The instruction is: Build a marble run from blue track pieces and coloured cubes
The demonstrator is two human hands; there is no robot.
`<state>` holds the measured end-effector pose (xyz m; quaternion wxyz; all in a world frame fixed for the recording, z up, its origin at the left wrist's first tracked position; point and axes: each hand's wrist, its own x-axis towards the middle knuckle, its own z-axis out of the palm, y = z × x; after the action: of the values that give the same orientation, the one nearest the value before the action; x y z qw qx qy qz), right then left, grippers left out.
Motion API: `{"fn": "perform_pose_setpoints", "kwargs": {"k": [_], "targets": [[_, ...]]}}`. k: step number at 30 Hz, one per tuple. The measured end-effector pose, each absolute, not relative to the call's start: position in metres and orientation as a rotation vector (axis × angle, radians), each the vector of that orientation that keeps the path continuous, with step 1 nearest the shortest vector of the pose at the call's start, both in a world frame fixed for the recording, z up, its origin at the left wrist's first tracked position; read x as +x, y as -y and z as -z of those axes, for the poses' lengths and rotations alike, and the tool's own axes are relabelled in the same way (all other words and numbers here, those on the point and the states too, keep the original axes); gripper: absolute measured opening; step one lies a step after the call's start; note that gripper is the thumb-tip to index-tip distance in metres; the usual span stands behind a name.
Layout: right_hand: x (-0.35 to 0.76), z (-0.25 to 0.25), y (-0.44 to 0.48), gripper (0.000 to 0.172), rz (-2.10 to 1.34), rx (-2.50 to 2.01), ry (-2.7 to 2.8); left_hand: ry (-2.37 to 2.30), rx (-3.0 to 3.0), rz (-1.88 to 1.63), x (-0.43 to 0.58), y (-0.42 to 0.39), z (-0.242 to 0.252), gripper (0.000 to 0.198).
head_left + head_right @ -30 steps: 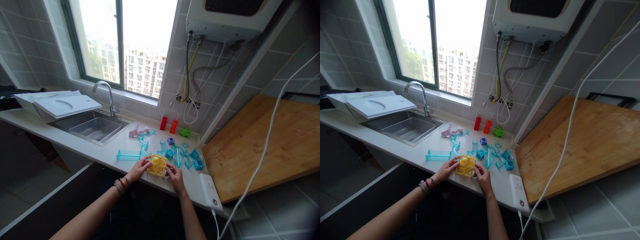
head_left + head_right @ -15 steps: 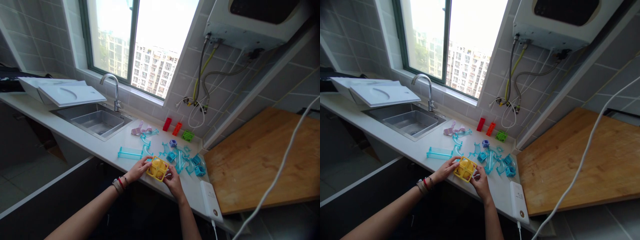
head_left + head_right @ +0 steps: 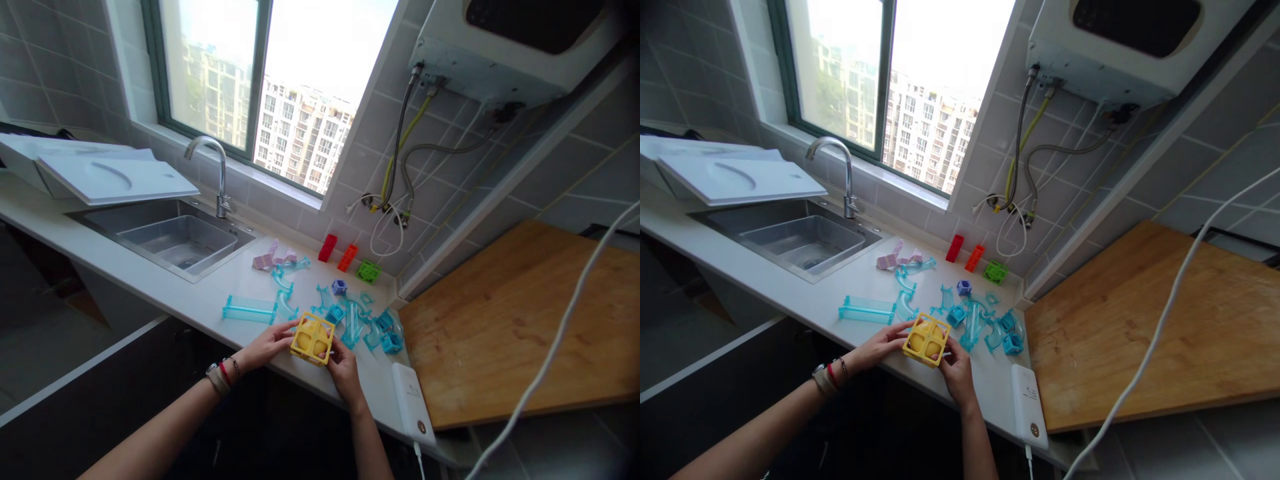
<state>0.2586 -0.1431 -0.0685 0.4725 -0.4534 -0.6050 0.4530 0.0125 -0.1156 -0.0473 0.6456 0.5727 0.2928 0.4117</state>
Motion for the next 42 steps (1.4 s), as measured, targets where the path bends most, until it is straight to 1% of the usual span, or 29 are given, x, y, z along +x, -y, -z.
{"fn": "perform_pose_setpoints", "kwargs": {"k": [5, 8, 10, 12, 14, 16, 19, 22, 25, 27, 30, 34, 38, 40, 42], "targets": [[0.259, 0.068, 0.142, 0.054, -1.155, -1.069, 1.472, -0.779, 1.322, -1.028, 0.011, 0.116, 0.048, 0.053], [0.259, 0.069, 0.143, 0.052, -1.129, -1.082, 1.467, -0.694, 1.349, -1.012, 0.014, 0.118, 0.047, 0.056], [0.259, 0.070, 0.142, 0.048, -1.113, -1.073, 1.472, -0.620, 1.322, -0.984, 0.017, 0.121, 0.046, 0.058], [0.260, 0.070, 0.142, 0.044, -1.111, -1.056, 1.469, -0.651, 1.298, -0.974, 0.019, 0.125, 0.042, 0.057], [0.260, 0.070, 0.142, 0.042, -1.103, -1.061, 1.437, -0.742, 1.296, -0.981, 0.017, 0.128, 0.033, 0.051], [0.260, 0.068, 0.142, 0.040, -1.073, -1.078, 1.394, -0.812, 1.301, -0.999, 0.012, 0.128, 0.018, 0.051], [0.259, 0.065, 0.144, 0.039, -1.036, -1.077, 1.297, -0.903, 1.330, -1.038, 0.001, 0.110, -0.013, 0.063], [0.256, 0.064, 0.146, 0.040, -1.075, -1.075, 1.231, -0.985, 1.330, -1.098, -0.007, 0.066, -0.045, 0.077], [0.255, 0.064, 0.147, 0.039, -1.118, -1.081, 1.261, -1.028, 1.216, -1.185, -0.010, 0.003, -0.068, 0.078], [0.254, 0.063, 0.148, 0.038, -1.131, -1.085, 1.277, -1.078, 1.098, -1.191, -0.010, -0.044, -0.076, 0.069], [0.253, 0.060, 0.149, 0.037, -1.147, -1.120, 1.287, -1.180, 1.057, -1.113, -0.006, -0.112, -0.077, 0.047], [0.252, 0.052, 0.152, 0.032, -1.128, -1.164, 1.313, -1.347, 1.057, -1.072, 0.002, -0.187, -0.065, 0.033], [0.251, 0.045, 0.155, 0.031, -1.093, -1.200, 1.367, -1.428, 1.147, -1.004, 0.008, -0.238, -0.053, 0.018], [0.251, 0.048, 0.155, 0.030, -1.064, -1.226, 1.406, -1.417, 1.221, -0.945, 0.009, -0.255, -0.047, 0.022], [0.249, 0.056, 0.152, 0.029, -1.032, -1.222, 1.460, -1.406, 1.297, -0.897, 0.008, -0.268, -0.039, 0.040]]}}
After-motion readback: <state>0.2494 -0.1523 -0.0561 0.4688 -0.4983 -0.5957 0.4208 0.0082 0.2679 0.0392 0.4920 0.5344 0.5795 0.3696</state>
